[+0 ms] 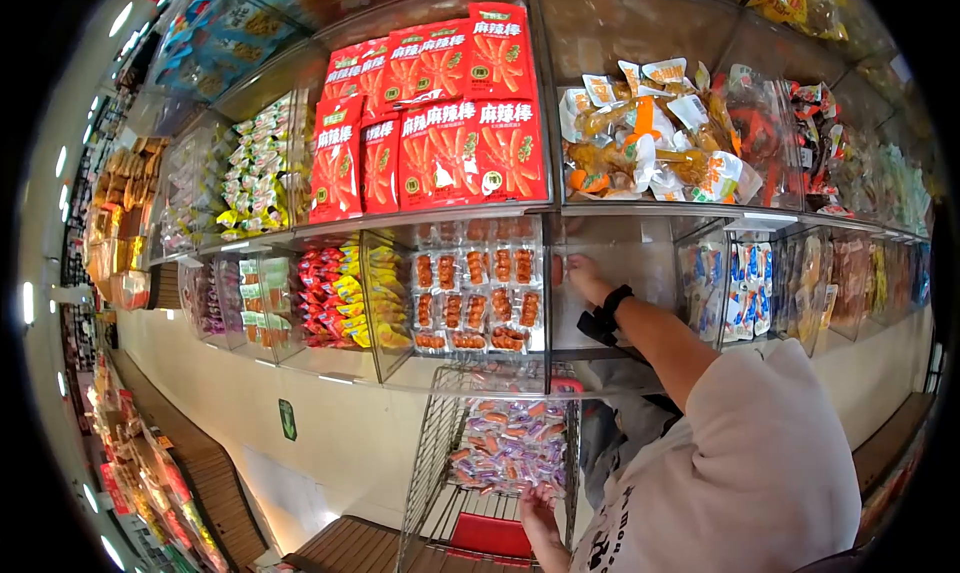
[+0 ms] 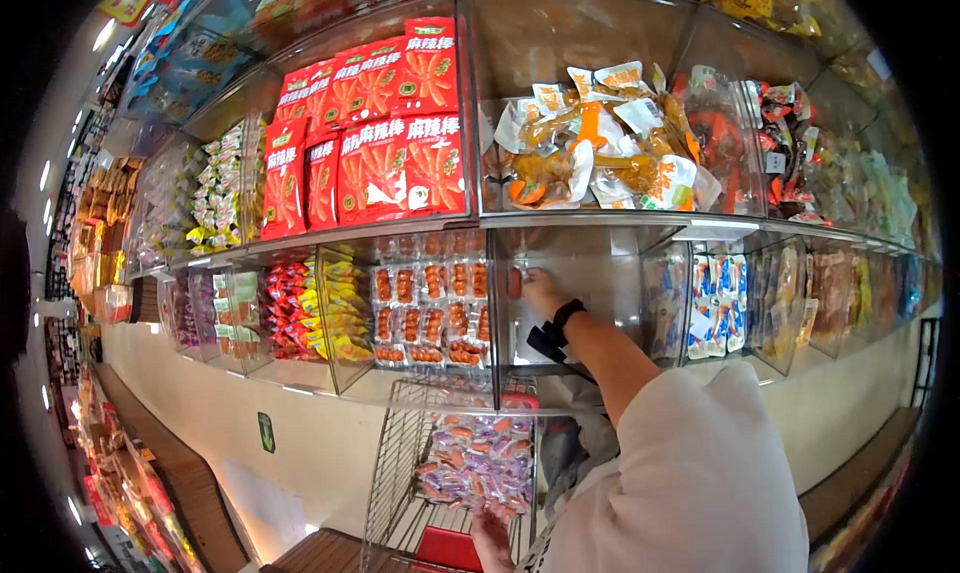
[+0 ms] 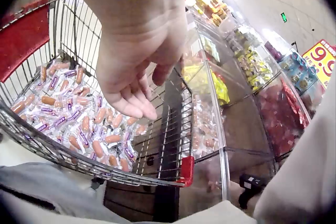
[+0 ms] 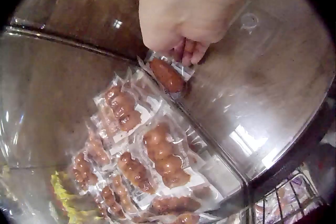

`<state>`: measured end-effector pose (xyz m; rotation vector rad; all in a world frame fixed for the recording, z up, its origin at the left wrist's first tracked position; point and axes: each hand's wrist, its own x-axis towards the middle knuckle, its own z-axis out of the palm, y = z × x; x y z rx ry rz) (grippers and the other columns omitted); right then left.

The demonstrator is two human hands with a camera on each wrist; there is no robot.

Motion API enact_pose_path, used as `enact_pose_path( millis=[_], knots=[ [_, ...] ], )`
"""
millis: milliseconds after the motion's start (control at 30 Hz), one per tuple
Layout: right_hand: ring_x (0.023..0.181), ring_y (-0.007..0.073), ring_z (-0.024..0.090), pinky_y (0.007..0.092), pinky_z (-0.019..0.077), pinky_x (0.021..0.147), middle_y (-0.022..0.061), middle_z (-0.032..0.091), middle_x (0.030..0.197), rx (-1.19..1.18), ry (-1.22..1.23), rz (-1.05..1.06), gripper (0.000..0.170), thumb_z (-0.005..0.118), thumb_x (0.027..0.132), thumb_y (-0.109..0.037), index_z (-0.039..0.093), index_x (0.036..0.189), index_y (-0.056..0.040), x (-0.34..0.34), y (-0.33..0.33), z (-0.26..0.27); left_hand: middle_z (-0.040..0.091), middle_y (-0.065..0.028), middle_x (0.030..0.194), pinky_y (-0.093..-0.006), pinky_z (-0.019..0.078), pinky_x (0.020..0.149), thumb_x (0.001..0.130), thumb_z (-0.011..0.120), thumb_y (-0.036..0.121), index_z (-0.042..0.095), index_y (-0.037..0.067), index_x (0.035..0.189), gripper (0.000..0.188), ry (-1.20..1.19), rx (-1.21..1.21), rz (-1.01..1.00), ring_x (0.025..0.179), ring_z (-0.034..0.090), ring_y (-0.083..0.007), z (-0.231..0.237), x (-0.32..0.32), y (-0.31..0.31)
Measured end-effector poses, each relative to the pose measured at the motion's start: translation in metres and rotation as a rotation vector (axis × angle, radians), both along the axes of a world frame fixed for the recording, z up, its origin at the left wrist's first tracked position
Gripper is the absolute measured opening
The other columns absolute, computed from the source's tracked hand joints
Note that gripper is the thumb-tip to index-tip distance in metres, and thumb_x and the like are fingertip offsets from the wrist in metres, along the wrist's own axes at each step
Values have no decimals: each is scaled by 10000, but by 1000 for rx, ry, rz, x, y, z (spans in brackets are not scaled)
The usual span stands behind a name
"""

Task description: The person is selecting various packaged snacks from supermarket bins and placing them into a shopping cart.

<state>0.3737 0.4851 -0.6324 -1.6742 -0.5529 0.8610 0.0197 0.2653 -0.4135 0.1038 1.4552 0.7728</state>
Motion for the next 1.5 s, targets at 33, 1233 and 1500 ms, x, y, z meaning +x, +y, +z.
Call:
enact_pose_path(
  millis=[33,1233,1500],
  knots=[
    [643,127,488,262,385,598,53,533,660,46,-44,0,161,460,686,-75,523,801,18,3,-3,-16,484,-116,934,-278,361,671,745,401,230,356,47,1069,374,-1,-6,4,781,472,-176,-6,-6,-3],
    [660,217,521,298,394,618,118,556,689,-166,18,-73,144,499,654,-119,526,744,-11,-15,1,16,511,-84,901,-278,357,659,732,392,209,396,65,1026,328,59,-113,-40,779,491,-186,-36,-28,-39],
    [775,268,503,309,401,676,160,522,831,-312,-241,-68,219,506,607,-106,522,802,-9,-11,1,-13,515,-63,882,-250,365,618,738,382,201,414,68,1001,296,18,-85,-31,744,500,-166,-45,-34,-43]
  ],
)
